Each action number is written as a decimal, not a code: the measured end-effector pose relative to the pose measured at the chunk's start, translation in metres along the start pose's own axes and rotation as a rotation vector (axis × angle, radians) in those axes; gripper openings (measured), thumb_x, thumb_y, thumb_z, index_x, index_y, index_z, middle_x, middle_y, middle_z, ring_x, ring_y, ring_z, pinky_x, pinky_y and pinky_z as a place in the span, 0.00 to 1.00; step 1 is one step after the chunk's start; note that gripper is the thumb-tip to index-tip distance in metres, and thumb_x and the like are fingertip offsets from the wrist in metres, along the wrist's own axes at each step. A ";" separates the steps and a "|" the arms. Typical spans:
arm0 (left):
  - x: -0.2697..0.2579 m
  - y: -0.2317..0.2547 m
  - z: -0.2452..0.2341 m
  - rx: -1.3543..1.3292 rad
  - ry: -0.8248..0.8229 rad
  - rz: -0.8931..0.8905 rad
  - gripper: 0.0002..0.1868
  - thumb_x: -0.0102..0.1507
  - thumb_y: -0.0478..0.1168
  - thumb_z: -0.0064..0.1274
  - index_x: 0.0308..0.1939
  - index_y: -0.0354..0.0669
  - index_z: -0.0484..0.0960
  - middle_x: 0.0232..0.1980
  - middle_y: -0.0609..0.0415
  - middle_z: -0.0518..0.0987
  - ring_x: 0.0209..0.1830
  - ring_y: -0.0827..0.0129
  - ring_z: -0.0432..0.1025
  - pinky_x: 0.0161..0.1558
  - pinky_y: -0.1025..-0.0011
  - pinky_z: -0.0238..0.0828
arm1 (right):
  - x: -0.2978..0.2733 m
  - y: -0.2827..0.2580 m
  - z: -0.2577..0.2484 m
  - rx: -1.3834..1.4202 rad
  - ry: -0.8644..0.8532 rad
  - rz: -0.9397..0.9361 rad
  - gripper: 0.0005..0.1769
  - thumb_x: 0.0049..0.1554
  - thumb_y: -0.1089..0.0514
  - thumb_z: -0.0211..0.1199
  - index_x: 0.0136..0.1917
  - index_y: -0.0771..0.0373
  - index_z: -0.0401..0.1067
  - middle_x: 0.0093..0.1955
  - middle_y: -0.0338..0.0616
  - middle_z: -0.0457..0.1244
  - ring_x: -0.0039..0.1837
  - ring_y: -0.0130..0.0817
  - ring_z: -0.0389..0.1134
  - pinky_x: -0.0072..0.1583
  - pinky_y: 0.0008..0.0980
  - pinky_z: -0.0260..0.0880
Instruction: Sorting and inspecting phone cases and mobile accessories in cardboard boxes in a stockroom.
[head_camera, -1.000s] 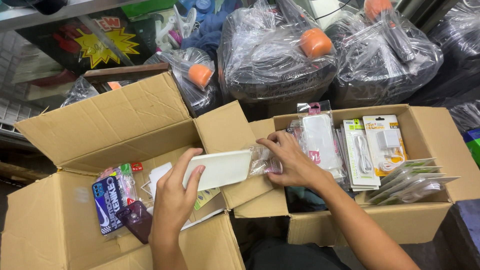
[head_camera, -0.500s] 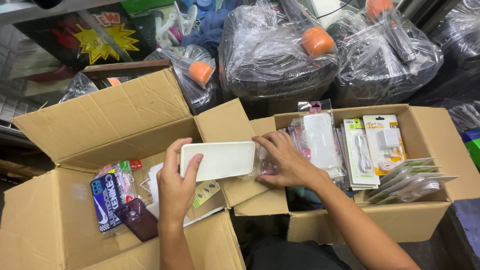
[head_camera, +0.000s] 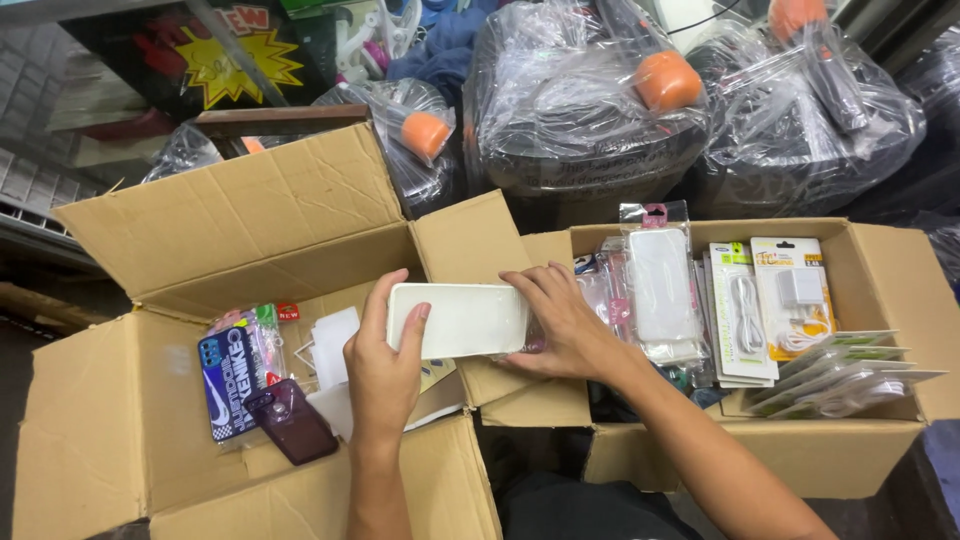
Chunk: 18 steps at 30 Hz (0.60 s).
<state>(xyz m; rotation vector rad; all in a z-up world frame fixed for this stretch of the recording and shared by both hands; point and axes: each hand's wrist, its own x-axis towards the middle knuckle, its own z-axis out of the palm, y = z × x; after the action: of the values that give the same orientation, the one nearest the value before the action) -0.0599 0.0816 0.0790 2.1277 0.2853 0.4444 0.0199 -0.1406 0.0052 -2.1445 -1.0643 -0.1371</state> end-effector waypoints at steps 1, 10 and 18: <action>0.000 0.003 0.000 0.001 0.002 -0.002 0.20 0.66 0.39 0.56 0.61 0.40 0.77 0.45 0.41 0.85 0.44 0.63 0.82 0.45 0.66 0.75 | 0.002 -0.001 0.001 0.002 -0.002 -0.002 0.58 0.42 0.42 0.79 0.75 0.67 0.55 0.64 0.57 0.57 0.69 0.57 0.57 0.75 0.59 0.49; -0.001 -0.004 -0.002 -0.064 -0.147 0.058 0.39 0.68 0.38 0.55 0.77 0.33 0.53 0.59 0.35 0.77 0.56 0.58 0.74 0.54 0.65 0.69 | 0.006 -0.002 -0.001 0.061 0.105 0.010 0.53 0.39 0.48 0.76 0.72 0.68 0.58 0.63 0.56 0.58 0.67 0.54 0.59 0.69 0.51 0.58; -0.016 -0.025 0.017 -0.337 0.123 0.003 0.17 0.68 0.32 0.56 0.60 0.29 0.75 0.51 0.46 0.83 0.51 0.68 0.79 0.54 0.72 0.77 | 0.012 -0.014 -0.008 0.019 0.163 0.090 0.53 0.39 0.48 0.77 0.71 0.70 0.60 0.63 0.57 0.59 0.66 0.54 0.59 0.67 0.51 0.59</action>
<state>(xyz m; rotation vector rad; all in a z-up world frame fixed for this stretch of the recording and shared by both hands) -0.0683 0.0774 0.0461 1.7756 0.2565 0.5833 0.0192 -0.1324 0.0231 -2.1204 -0.8712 -0.2537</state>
